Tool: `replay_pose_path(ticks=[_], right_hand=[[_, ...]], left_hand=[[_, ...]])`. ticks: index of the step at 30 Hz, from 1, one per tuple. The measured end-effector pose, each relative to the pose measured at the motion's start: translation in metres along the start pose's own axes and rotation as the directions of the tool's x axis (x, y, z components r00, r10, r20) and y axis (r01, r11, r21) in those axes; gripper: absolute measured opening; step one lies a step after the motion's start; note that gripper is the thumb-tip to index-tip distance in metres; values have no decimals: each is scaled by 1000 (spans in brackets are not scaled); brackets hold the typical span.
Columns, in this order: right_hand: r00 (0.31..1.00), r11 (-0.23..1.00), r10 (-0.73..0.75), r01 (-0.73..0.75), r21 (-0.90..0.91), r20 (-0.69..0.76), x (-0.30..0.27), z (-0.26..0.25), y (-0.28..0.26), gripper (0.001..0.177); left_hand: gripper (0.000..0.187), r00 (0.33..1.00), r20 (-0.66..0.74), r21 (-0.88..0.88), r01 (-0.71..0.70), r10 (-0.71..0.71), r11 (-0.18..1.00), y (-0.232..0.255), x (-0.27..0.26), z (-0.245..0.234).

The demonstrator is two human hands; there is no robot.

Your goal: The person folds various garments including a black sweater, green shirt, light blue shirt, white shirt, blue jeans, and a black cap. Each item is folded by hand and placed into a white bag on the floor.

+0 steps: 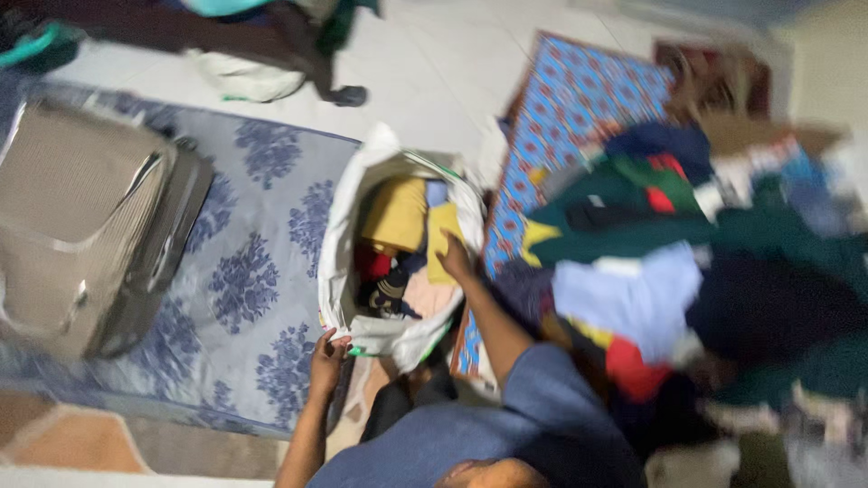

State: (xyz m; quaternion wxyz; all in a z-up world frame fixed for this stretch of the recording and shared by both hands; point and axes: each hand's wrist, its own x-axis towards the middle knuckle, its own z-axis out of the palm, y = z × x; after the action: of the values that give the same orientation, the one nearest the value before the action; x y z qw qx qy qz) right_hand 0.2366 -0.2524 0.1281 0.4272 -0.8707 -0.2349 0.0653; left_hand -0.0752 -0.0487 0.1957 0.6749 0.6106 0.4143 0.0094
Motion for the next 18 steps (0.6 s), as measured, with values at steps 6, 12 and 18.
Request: replay_pose_path(ticks=[6,12,18], right_hand=[[958,907,229,-146,395,-171,-26,-77,7,52],[874,689,401,-89,719,-276,-119,-146,11,48],[744,582,571,-69,810,-347,-249,-214,13,55]], left_hand=[[43,953,102,-48,291,-285,956,19,-62,-16],[39,969,82,46,231,-234,972,33,-69,-27],[37,950,308,38,41,-51,998,60,-60,-2]])
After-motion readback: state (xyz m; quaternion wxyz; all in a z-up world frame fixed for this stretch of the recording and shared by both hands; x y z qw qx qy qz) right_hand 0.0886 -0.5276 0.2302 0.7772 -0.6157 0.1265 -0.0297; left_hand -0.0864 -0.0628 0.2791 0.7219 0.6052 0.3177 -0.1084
